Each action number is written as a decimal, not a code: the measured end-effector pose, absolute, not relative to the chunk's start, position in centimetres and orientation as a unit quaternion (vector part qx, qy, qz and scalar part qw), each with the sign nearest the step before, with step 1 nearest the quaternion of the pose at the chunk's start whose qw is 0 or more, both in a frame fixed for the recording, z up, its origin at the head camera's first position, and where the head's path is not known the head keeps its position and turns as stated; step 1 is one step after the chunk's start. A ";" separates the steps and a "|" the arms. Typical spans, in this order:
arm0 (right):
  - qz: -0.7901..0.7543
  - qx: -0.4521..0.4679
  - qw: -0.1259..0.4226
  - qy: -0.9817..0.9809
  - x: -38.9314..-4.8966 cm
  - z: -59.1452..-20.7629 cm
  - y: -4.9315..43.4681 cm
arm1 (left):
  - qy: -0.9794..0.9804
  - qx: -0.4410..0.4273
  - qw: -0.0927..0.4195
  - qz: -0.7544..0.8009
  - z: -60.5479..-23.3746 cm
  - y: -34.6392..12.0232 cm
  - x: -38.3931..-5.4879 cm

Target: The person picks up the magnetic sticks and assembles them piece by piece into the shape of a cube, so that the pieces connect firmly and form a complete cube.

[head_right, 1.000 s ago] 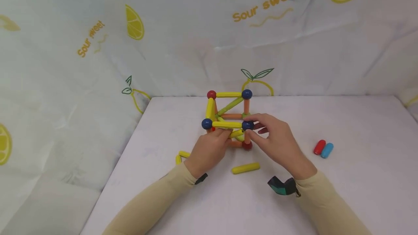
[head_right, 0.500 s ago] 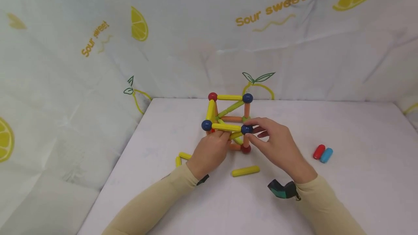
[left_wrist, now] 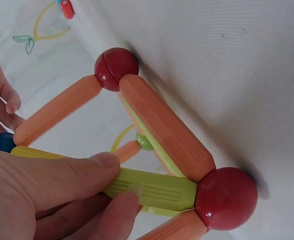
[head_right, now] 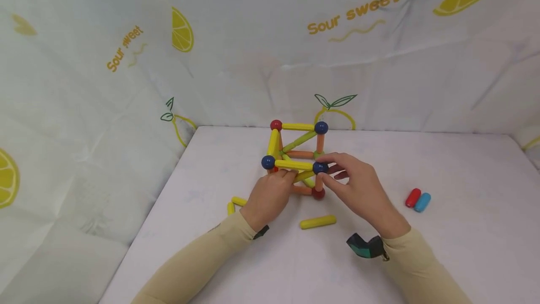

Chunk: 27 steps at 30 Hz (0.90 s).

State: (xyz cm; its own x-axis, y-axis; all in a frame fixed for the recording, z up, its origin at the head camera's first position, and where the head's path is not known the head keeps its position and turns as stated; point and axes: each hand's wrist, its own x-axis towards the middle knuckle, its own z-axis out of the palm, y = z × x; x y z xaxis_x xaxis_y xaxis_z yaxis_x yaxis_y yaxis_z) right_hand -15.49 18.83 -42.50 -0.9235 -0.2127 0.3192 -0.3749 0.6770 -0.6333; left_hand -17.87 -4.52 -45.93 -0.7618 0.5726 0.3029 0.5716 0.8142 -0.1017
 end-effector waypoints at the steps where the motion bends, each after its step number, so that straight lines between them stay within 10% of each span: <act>1: 0.369 0.162 0.110 -0.909 -15.5 -42.5 18.8 | -0.939 -0.303 0.161 -0.001 -45.8 -4.5 -17.9; 11: 0.381 0.123 0.092 -0.912 -18.4 -43.3 20.8 | -0.953 -0.255 0.093 -0.136 -43.8 -8.3 -14.4; 21: 0.385 0.101 -0.131 -0.908 -27.3 -48.0 23.3 | -0.943 -0.095 -0.138 -0.287 -46.2 -9.1 -20.2; 27: 0.375 0.124 -0.129 -0.909 -27.2 -47.9 22.8 | -0.930 -0.097 -0.182 -0.305 -46.1 -9.4 -22.1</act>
State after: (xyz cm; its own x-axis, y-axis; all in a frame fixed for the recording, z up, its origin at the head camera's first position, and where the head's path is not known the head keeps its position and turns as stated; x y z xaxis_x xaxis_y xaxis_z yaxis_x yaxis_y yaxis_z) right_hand -27.20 22.76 -47.88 -0.9357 -0.3228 -0.1420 -0.1288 0.6877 -0.7145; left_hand -22.10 -9.44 -46.09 -0.9154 0.2905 -0.2786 0.0691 0.7953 0.6023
